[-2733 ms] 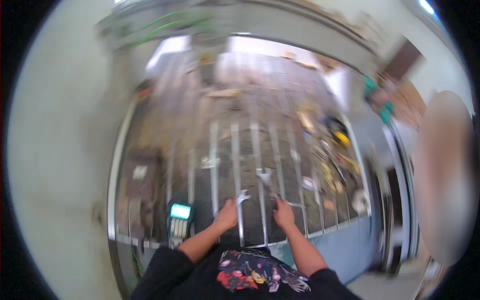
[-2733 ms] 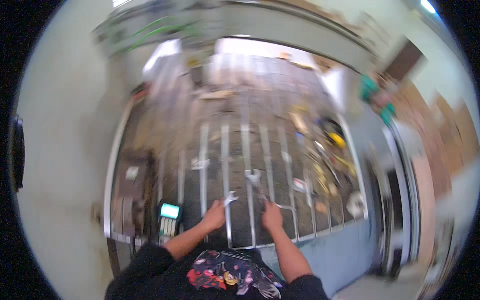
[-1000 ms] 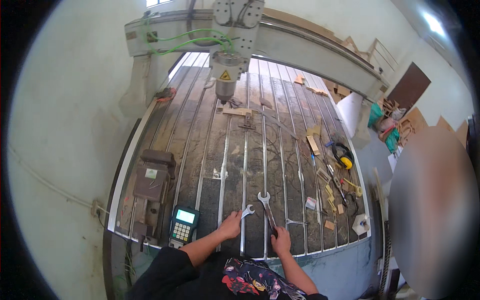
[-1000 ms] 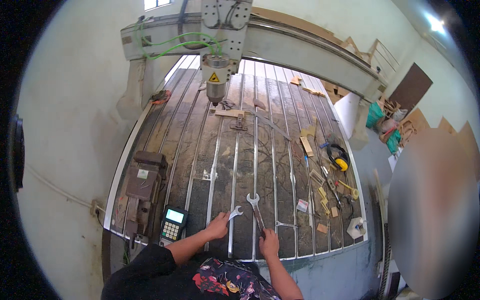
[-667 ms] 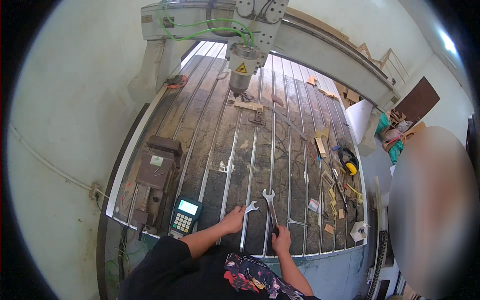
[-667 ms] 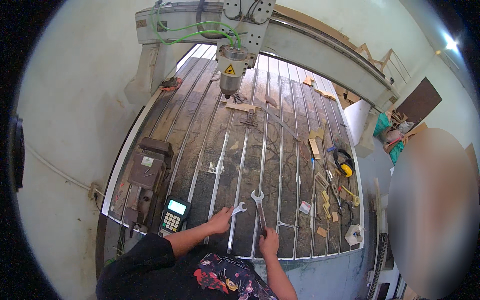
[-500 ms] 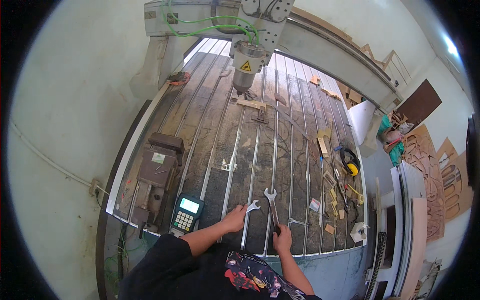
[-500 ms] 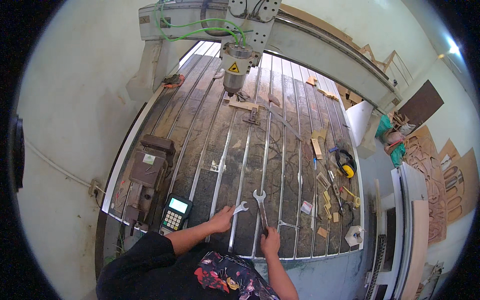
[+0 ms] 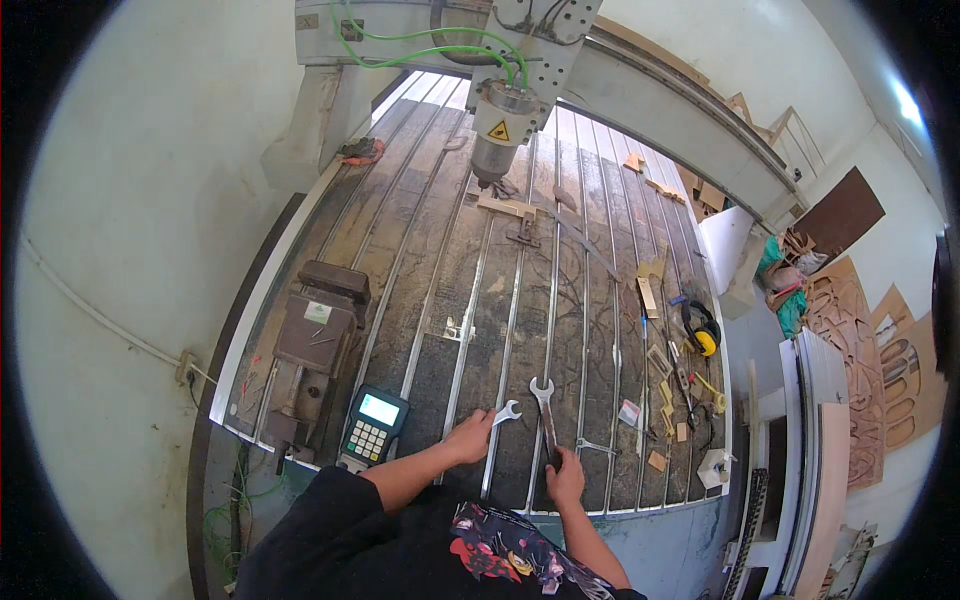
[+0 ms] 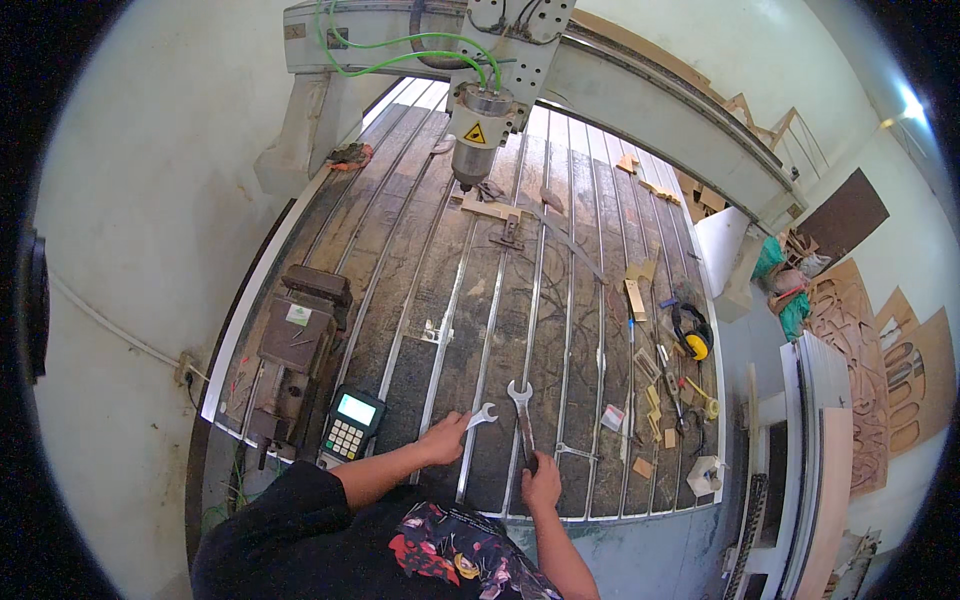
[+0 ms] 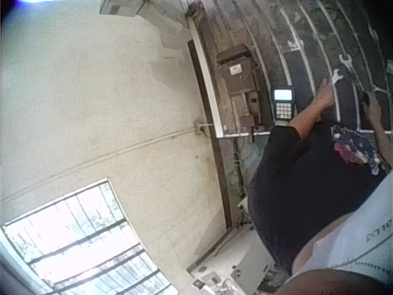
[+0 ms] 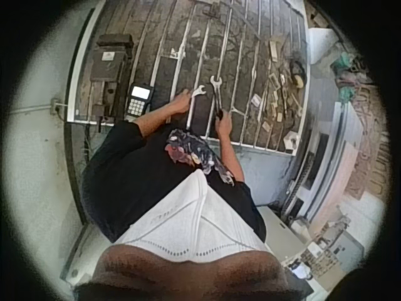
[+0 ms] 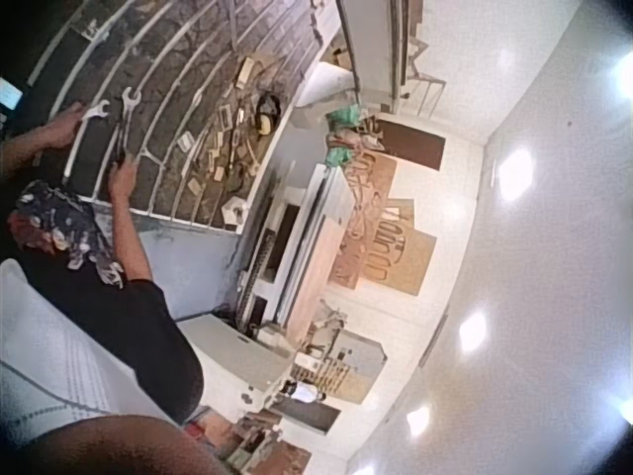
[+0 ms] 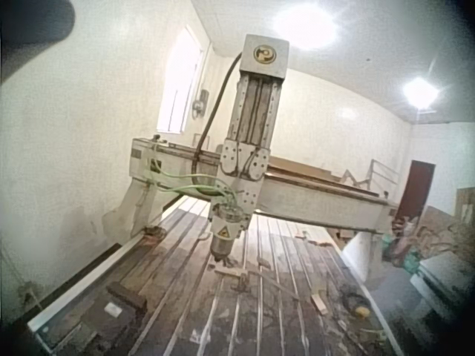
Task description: The person operates a CNC machine controller, loosens and removes the collet nut from the spindle using wrenches, and installs a new tool bit into the spindle by hand and with wrenches.
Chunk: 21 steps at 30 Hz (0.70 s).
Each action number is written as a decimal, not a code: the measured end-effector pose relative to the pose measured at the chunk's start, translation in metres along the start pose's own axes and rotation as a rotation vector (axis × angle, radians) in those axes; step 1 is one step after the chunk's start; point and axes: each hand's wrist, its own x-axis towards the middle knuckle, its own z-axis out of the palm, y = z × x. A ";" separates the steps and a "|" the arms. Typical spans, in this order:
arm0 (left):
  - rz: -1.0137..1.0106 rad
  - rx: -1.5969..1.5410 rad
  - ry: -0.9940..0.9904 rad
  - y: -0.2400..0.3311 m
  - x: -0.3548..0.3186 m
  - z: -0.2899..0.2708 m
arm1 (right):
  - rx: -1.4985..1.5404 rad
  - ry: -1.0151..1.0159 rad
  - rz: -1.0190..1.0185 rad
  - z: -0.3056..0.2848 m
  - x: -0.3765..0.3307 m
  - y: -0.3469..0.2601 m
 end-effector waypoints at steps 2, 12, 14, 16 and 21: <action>0.009 0.004 0.008 -0.002 0.001 0.002 | -0.008 -0.004 0.002 0.001 0.001 0.002; -0.013 -0.109 0.058 -0.017 0.012 0.007 | 0.008 -0.027 0.007 -0.002 0.003 0.001; 0.000 -0.165 0.096 -0.027 0.021 0.001 | 0.018 -0.032 0.022 0.000 0.003 0.005; -0.104 -0.399 0.178 -0.032 0.035 -0.022 | 0.028 -0.038 0.041 0.001 0.006 0.007; -0.308 -1.205 0.282 -0.061 0.102 -0.099 | -0.031 -0.094 0.072 -0.004 0.016 0.003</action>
